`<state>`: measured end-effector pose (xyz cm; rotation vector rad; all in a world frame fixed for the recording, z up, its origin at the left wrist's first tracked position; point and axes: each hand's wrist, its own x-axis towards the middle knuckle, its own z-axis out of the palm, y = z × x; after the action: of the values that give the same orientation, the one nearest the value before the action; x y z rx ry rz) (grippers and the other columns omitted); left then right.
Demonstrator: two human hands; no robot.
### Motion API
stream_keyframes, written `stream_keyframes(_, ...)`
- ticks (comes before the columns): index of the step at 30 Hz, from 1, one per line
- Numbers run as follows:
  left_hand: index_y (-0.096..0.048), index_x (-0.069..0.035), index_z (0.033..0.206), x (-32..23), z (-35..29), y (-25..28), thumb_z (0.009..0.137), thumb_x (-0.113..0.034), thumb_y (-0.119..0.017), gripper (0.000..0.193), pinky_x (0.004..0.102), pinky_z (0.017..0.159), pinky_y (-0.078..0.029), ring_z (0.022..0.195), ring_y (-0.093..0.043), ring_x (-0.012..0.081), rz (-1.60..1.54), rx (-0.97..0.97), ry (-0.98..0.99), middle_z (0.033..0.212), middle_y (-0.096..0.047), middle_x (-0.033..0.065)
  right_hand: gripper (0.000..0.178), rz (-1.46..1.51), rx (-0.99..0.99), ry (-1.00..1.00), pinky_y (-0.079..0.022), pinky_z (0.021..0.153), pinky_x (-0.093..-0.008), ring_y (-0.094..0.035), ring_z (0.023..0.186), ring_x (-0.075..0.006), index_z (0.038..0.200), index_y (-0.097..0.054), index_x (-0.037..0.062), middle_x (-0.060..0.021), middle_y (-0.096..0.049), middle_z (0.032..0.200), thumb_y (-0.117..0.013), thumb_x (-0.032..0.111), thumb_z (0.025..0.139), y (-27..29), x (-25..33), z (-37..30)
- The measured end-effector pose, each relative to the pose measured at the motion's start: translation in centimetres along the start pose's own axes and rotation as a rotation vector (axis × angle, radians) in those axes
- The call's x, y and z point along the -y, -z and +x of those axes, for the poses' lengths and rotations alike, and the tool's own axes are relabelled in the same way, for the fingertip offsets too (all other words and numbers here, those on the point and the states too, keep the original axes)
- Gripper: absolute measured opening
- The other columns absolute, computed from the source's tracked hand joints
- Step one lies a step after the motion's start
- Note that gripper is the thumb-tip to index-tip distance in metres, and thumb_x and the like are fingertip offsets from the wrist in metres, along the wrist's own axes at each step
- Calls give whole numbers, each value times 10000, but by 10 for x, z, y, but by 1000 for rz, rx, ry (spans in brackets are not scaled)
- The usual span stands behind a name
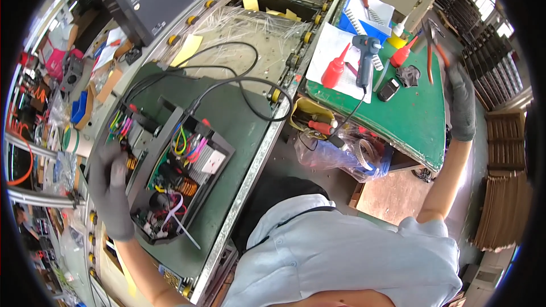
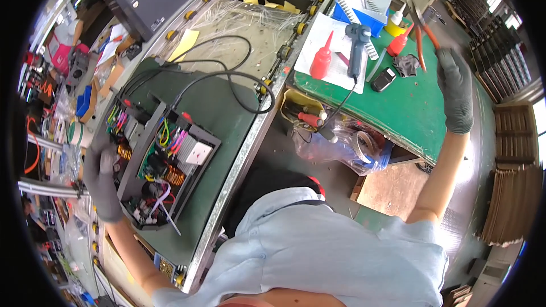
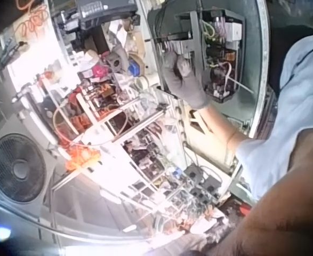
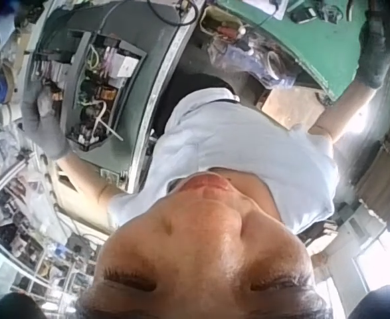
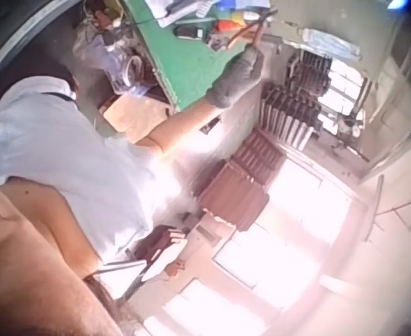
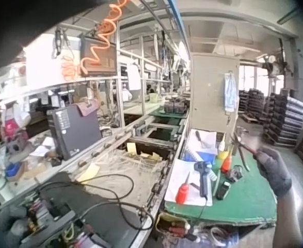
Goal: Assembling a power inverter unit by installing screws, applying a product label, and connecting internal wiring at an assembly station.
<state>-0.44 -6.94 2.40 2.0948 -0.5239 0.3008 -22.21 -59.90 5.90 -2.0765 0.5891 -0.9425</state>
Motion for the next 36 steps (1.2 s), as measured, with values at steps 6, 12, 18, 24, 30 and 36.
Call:
stream_keyframes(6, -423, -30, 1277, -73, 34, -36, 800, -226, -640, 560, 241, 708, -451, 769, -532, 109, -541, 56, -158, 909, -587, 38, 253, 254, 437, 761, -409, 719, -228, -501, 782, -89, 1077, -598, 1, -13, -591, 899, -557, 136, 867, -214, 162, -27)
stream_keyframes(12, -524, -4, 1131, 4, 32, 63, 905, -286, -504, 362, 285, 794, -443, 912, -570, 143, 707, -525, -820, 1023, -609, 65, 467, 368, 417, 1306, -464, 660, -306, -584, 673, -219, 1093, -529, 13, -91, -590, 753, -657, 356, 804, -344, 259, -72)
stream_keyframes(18, -519, -42, 1161, -17, 0, 72, 856, -297, -619, 410, 213, 659, -431, 747, -513, 61, -236, -398, -144, 854, -565, 2, 501, 295, 769, 1325, -502, 632, -390, -635, 835, -301, 1140, -507, 98, -141, -641, 924, -615, 452, 801, -404, 289, -93)
stream_keyframes(24, -598, -182, 1128, 89, -10, 95, 815, -205, -613, 314, 363, 762, -499, 889, -615, 247, 756, -35, 2, 1034, -566, 66, 456, -337, 410, 1709, -415, 879, -388, -543, 989, -247, 1076, -557, 138, -65, -558, 953, -694, 405, 732, -470, 289, -44)
stream_keyframes(30, -632, -221, 1073, 114, -2, 90, 789, -157, -608, 292, 403, 744, -495, 880, -605, 283, 897, 267, 102, 1017, -553, 80, 353, -389, 423, 1985, -318, 1012, -387, -501, 1052, -203, 1043, -572, 160, -26, -543, 987, -668, 291, 729, -507, 299, -80)
stream_keyframes(36, -666, -184, 966, 117, -3, 86, 804, -157, -603, 177, 364, 657, -489, 761, -606, 229, 891, 363, 71, 900, -569, 42, 293, -491, 405, 2042, -305, 1010, -368, -514, 1042, -188, 1047, -600, 182, -15, -559, 972, -596, 131, 758, -530, 307, -98)
